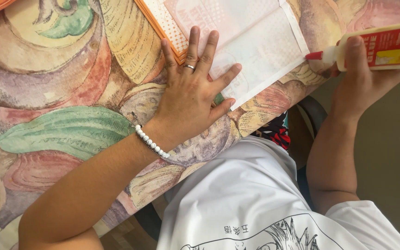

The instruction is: Applying glue to the edges of paper bags and folding them to assemble or seal them.

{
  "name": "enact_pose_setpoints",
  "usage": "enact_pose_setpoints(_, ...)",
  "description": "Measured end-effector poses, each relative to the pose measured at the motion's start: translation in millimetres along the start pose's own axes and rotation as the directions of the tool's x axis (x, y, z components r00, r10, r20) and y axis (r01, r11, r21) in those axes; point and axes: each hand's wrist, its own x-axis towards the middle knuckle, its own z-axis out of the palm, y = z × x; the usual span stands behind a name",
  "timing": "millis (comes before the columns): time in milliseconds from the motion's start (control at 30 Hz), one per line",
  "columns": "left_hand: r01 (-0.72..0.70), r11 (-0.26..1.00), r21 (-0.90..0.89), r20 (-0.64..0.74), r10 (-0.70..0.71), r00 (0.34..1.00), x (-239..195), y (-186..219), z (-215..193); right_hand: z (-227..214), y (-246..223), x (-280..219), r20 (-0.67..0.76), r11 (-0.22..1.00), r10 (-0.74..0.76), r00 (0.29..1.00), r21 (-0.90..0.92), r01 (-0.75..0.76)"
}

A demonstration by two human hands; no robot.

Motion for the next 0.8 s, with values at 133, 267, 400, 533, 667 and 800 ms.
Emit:
enact_pose_setpoints(133,0.005,1.000,-0.004,0.004,-0.005,1.000,0.2,0.4,-0.5,8.4,-10.6,-11.3,0.013,0.997,0.080,0.997,0.019,-0.080)
enact_pose_setpoints(267,0.002,1.000,-0.007,0.000,-0.002,1.000,0.5,1.1,-2.6,-2.5,-2.7,-6.3,0.062,1.000,0.007,0.998,-0.026,-0.006)
enact_pose_setpoints(400,-0.004,1.000,0.005,-0.013,0.004,1.000,1.3,0.8,-2.4,-16.7,21.3,0.2,-0.139,0.980,0.197,0.970,0.007,-0.198)
enact_pose_setpoints(533,-0.008,1.000,-0.006,0.003,0.008,1.000,1.8,1.5,-3.4,-11.6,16.6,-4.7,-0.053,0.993,0.110,0.993,0.044,-0.107)
enact_pose_setpoints(667,-0.011,1.000,-0.010,0.010,0.011,1.000,1.7,1.3,-4.4,-16.8,16.5,-1.5,-0.172,0.973,0.229,0.958,0.076,-0.219)
enact_pose_setpoints(800,-0.022,1.000,-0.013,-0.013,0.022,1.000,2.4,1.3,-3.7,-16.6,19.3,-6.0,-0.120,0.980,0.178,0.977,0.116,-0.164)
